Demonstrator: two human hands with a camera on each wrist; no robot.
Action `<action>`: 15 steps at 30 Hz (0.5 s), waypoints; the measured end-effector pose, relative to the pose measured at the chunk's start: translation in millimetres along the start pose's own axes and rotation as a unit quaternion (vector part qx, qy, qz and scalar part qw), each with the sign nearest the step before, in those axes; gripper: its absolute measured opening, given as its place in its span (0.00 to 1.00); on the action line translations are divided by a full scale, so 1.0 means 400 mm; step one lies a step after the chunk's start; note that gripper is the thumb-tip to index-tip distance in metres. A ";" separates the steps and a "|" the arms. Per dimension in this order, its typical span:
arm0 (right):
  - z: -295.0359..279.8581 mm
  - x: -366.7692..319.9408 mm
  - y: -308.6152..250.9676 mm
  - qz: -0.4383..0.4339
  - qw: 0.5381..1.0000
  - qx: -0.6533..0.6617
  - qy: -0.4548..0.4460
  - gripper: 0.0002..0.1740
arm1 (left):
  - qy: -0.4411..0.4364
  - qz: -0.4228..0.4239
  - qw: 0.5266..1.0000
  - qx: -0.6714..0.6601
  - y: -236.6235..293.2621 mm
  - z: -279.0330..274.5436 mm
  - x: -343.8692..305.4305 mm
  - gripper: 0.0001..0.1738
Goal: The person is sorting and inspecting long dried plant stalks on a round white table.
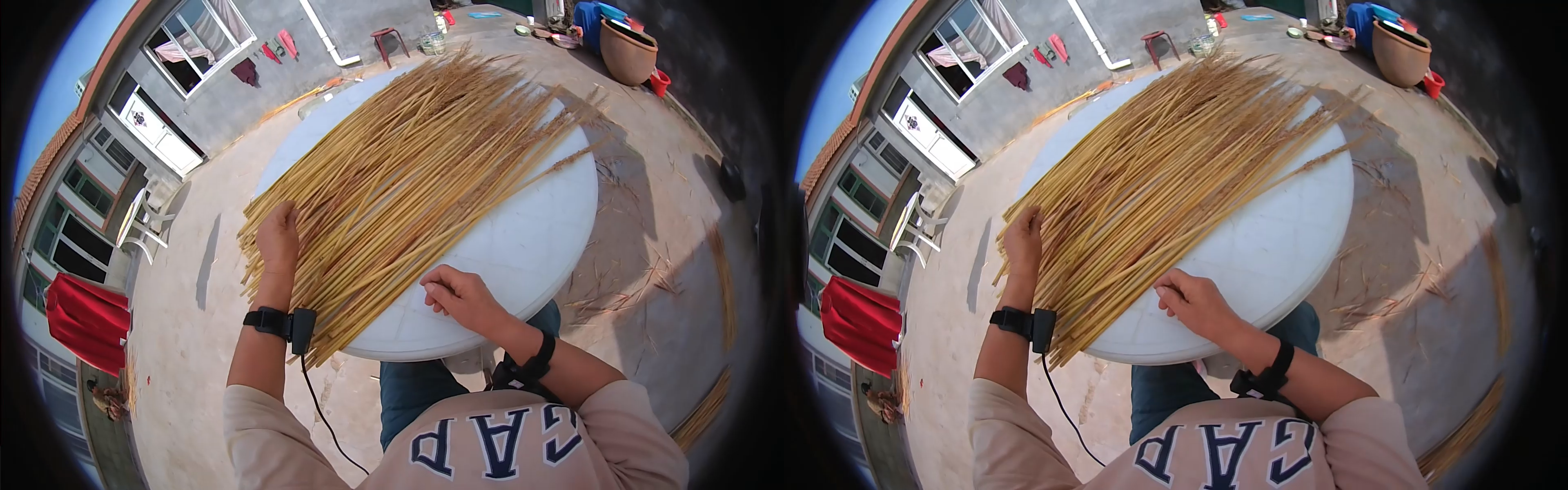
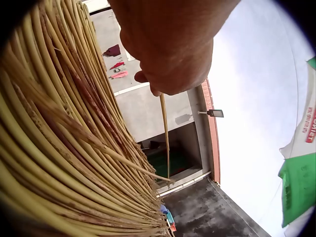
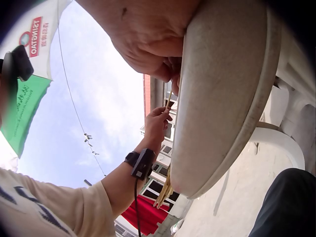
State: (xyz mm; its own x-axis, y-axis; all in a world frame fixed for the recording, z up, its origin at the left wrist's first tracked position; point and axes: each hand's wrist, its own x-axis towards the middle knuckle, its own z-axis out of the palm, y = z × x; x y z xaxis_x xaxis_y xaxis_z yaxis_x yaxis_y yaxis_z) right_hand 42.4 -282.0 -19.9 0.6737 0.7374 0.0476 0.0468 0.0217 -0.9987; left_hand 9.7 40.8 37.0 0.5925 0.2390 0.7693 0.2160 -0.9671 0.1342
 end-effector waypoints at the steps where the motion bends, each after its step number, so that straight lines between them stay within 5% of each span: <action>1: 0.000 0.000 0.001 -0.002 1.000 0.006 0.000 0.09 | -0.001 0.004 1.000 0.000 -0.002 -0.004 0.000 0.07; 7: -0.001 0.000 0.004 -0.012 1.000 0.008 -0.001 0.09 | 0.024 0.019 0.994 0.101 0.010 -0.062 0.012 0.04; 10: -0.001 0.001 0.010 -0.010 1.000 0.009 -0.003 0.09 | 0.024 -0.083 0.995 0.049 0.005 -0.087 0.005 0.04; 12: 0.000 0.001 0.012 -0.014 1.000 0.015 -0.006 0.09 | -0.011 -0.170 0.977 -0.130 0.017 -0.110 0.007 0.04; 15: 0.000 0.002 0.007 -0.002 1.000 0.015 0.011 0.10 | -0.040 -0.156 0.964 -0.209 0.136 -0.165 -0.045 0.04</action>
State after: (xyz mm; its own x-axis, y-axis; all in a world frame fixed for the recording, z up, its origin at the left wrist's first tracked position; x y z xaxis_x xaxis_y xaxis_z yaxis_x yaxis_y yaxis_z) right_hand 43.2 -281.3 -22.9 0.6903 0.7217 0.0516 0.0277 0.0450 -0.9986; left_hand -40.2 -21.9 71.8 0.6103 0.5144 0.6024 0.0715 -0.7931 0.6048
